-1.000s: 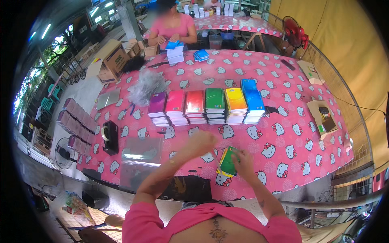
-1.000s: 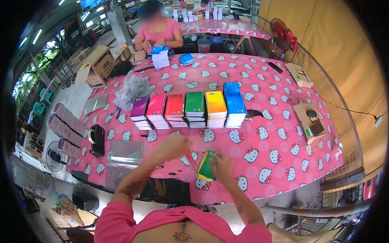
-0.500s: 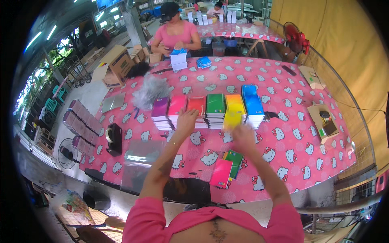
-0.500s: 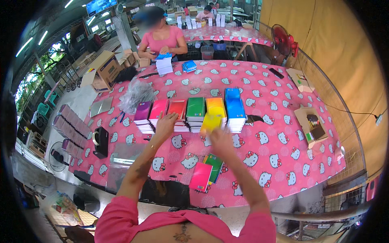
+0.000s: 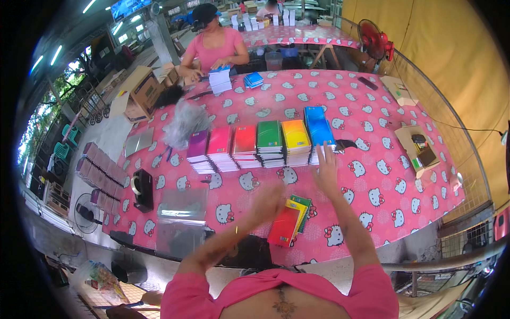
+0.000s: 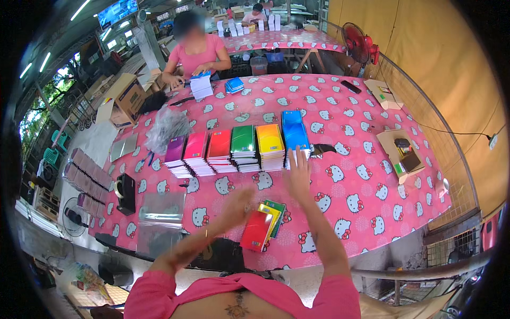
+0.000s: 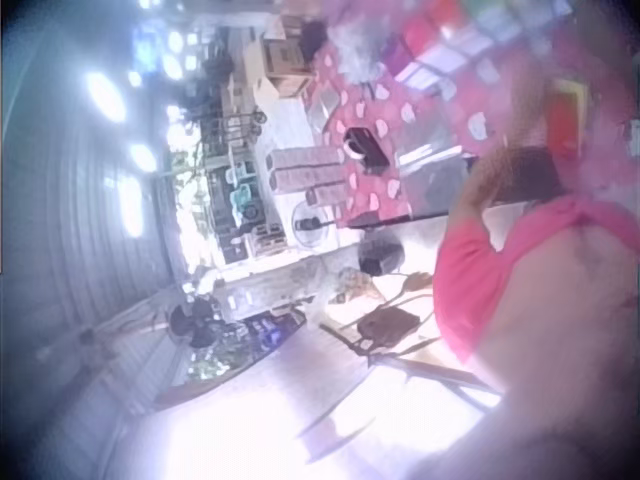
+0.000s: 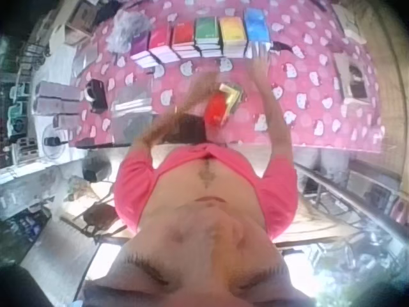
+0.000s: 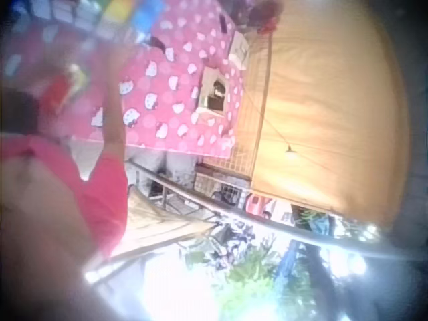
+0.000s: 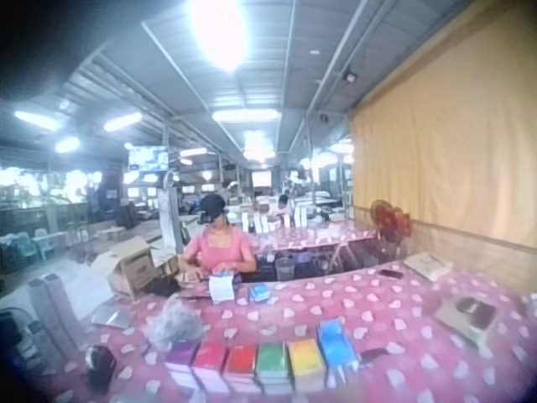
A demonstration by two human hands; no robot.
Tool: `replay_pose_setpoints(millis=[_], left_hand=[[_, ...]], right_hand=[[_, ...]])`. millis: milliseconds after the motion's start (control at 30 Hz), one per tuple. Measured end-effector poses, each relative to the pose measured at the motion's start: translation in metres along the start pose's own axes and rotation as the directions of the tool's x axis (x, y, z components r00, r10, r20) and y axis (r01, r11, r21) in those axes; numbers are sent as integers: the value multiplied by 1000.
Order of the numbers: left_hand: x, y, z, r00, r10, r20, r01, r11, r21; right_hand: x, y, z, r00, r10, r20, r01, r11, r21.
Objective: The person places notebooks into plastic sleeves one by one, seals each sleeve with tape from a dispenser, and places the finished items into stacks.
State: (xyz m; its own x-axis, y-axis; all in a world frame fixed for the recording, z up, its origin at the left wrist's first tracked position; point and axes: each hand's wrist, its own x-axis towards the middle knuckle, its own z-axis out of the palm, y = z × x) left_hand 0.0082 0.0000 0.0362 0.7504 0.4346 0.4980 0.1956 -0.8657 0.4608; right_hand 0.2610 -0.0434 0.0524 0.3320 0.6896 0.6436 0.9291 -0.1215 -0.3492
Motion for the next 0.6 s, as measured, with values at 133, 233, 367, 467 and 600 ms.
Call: replay_pose_setpoints(millis=[133,233,367,467,600], left_hand=[[130,-55,-13,964,90,-250,60,843,535],[109,-107,-37,999,-29,16,18,876,481],[84,-43,-49,957,43,-288,32,967,252],[16,9,-45,929,235,-285,-199,968,151],[-105,21,-2,898,247,365,-329,927,181]], right_hand=[[47,58,13,983,27,182,23,963,-269],[44,33,-3,997,73,38,-67,988,-140],[-35,22,-46,916,308,255,-395,597,698],[-109,0,-25,937,-81,339,-196,681,705],[-163,6,17,920,7,392,-296,668,683]])
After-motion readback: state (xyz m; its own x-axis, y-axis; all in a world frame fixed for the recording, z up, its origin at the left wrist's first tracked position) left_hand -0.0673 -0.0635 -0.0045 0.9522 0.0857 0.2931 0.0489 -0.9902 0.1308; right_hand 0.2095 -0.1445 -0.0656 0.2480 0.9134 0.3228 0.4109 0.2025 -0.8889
